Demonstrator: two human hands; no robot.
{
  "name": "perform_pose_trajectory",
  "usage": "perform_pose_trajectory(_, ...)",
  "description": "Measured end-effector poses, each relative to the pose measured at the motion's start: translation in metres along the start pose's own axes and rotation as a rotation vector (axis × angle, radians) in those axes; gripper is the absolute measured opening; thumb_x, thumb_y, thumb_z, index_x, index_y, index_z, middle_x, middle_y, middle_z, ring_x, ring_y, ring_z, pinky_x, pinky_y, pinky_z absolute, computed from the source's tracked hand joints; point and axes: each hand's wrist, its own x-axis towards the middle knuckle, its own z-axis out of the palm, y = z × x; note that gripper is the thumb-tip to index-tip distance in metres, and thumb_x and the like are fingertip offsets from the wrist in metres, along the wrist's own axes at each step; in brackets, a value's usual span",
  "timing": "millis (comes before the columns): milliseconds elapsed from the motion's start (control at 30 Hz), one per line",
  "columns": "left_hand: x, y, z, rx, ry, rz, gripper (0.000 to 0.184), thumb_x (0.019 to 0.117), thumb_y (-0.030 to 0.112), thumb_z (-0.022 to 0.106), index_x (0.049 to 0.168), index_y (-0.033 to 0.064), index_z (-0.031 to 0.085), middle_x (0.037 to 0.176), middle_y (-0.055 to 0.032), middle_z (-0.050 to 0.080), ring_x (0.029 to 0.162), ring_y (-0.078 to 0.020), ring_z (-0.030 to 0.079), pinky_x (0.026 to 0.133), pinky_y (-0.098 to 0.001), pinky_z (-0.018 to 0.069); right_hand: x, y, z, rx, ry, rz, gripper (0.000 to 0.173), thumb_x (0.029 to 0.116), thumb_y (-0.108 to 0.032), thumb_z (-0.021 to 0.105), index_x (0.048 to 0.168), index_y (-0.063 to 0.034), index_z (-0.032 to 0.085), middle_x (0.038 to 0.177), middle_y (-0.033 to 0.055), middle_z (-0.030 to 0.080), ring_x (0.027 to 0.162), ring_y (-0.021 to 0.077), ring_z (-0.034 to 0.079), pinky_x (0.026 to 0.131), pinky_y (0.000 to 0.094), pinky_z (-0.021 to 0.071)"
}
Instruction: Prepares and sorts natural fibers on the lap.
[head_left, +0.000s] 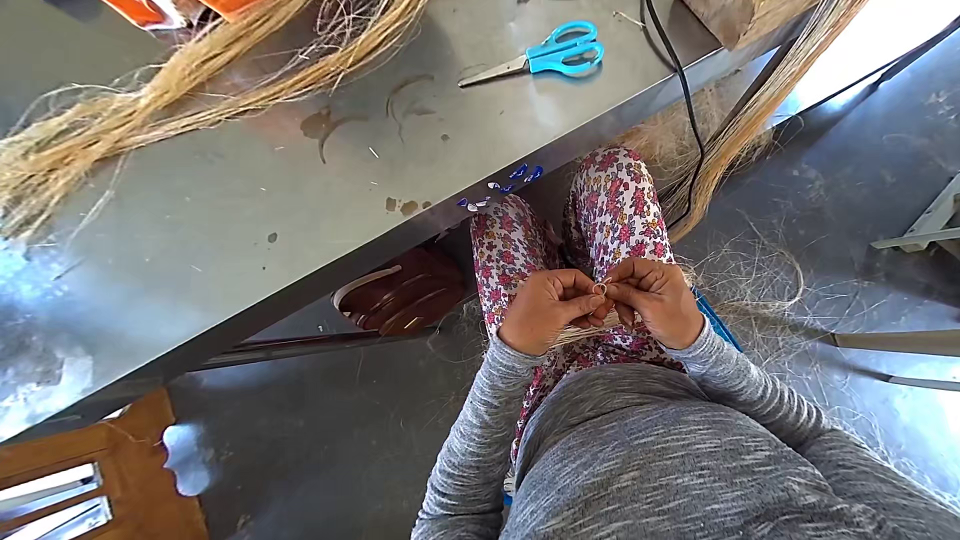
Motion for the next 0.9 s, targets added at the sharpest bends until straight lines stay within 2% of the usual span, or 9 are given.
perform_pose_trajectory(100, 0.000, -0.007, 0.004, -0.016, 0.088, 0.069, 0.011, 0.0918, -0.010, 0.066, 0.091, 0.0004, 0.069, 0.076, -0.0042, 0.073, 0.065, -0.0081, 0.071, 0.063, -0.0233, 0.0611, 0.000, 0.004, 0.002, -0.071, 0.022, -0.081, 0.008, 0.0974, 0.003, 0.059, 0.097, -0.0022, 0.065, 0.069, -0.0027, 0.067, 0.048, -0.0010, 0.054, 0.046, 0.0149, 0.0473)
perform_pose_trajectory(267, 0.000, -0.018, 0.016, -0.060, 0.291, 0.161, 0.012, 0.0931, -0.008, 0.066, 0.095, 0.0011, 0.073, 0.079, -0.0030, 0.074, 0.065, -0.0057, 0.070, 0.055, -0.0206, 0.0580, -0.002, 0.010, 0.005, -0.175, 0.102, -0.181, 0.006, 0.0982, 0.001, 0.059, 0.099, -0.0009, 0.065, 0.073, -0.0031, 0.068, 0.050, -0.0029, 0.052, 0.047, 0.0130, 0.0450)
perform_pose_trajectory(367, 0.002, -0.022, 0.018, 0.090, 0.344, 0.203, 0.008, 0.0927, -0.005, 0.069, 0.097, -0.0008, 0.074, 0.080, -0.0035, 0.075, 0.064, -0.0046, 0.069, 0.055, -0.0205, 0.0577, 0.000, 0.012, 0.001, -0.263, 0.077, -0.212, 0.005, 0.0976, 0.000, 0.061, 0.099, 0.0011, 0.065, 0.072, -0.0029, 0.066, 0.051, -0.0036, 0.052, 0.048, 0.0125, 0.0451)
perform_pose_trajectory(467, 0.003, -0.025, 0.017, 0.340, 0.357, 0.305, 0.007, 0.0926, -0.001, 0.070, 0.098, -0.0006, 0.076, 0.090, -0.0056, 0.074, 0.064, -0.0045, 0.067, 0.058, -0.0208, 0.0584, 0.002, 0.009, -0.004, -0.349, 0.011, -0.174, 0.006, 0.0983, -0.003, 0.061, 0.097, 0.0015, 0.065, 0.069, -0.0021, 0.065, 0.051, -0.0038, 0.051, 0.048, 0.0123, 0.0438)
perform_pose_trajectory(567, 0.004, -0.026, 0.016, 0.517, 0.373, 0.394, 0.008, 0.0924, 0.000, 0.070, 0.097, 0.0003, 0.077, 0.092, -0.0084, 0.073, 0.066, -0.0059, 0.066, 0.060, -0.0216, 0.0579, 0.004, 0.005, -0.007, -0.377, -0.018, -0.121, 0.006, 0.0987, -0.003, 0.061, 0.097, 0.0010, 0.065, 0.067, -0.0025, 0.064, 0.051, -0.0038, 0.051, 0.049, 0.0122, 0.0430)
perform_pose_trajectory(733, 0.006, -0.027, 0.016, 0.652, 0.395, 0.478, 0.010, 0.0900, -0.001, 0.071, 0.095, 0.0017, 0.079, 0.091, -0.0103, 0.074, 0.072, -0.0089, 0.068, 0.065, -0.0235, 0.0576, 0.004, 0.001, -0.007, -0.411, -0.036, -0.088, 0.006, 0.0983, -0.003, 0.062, 0.095, 0.0010, 0.065, 0.064, -0.0026, 0.062, 0.049, -0.0033, 0.049, 0.047, 0.0126, 0.0415)
perform_pose_trajectory(900, 0.009, -0.030, 0.013, 0.701, 0.388, 0.563, 0.011, 0.0878, -0.002, 0.071, 0.094, 0.0011, 0.079, 0.089, -0.0110, 0.073, 0.076, -0.0103, 0.069, 0.071, -0.0237, 0.0579, 0.006, -0.002, -0.008, -0.331, -0.051, 0.079, 0.007, 0.0997, -0.002, 0.062, 0.093, -0.0002, 0.064, 0.062, -0.0024, 0.061, 0.045, -0.0018, 0.048, 0.044, 0.0136, 0.0410)
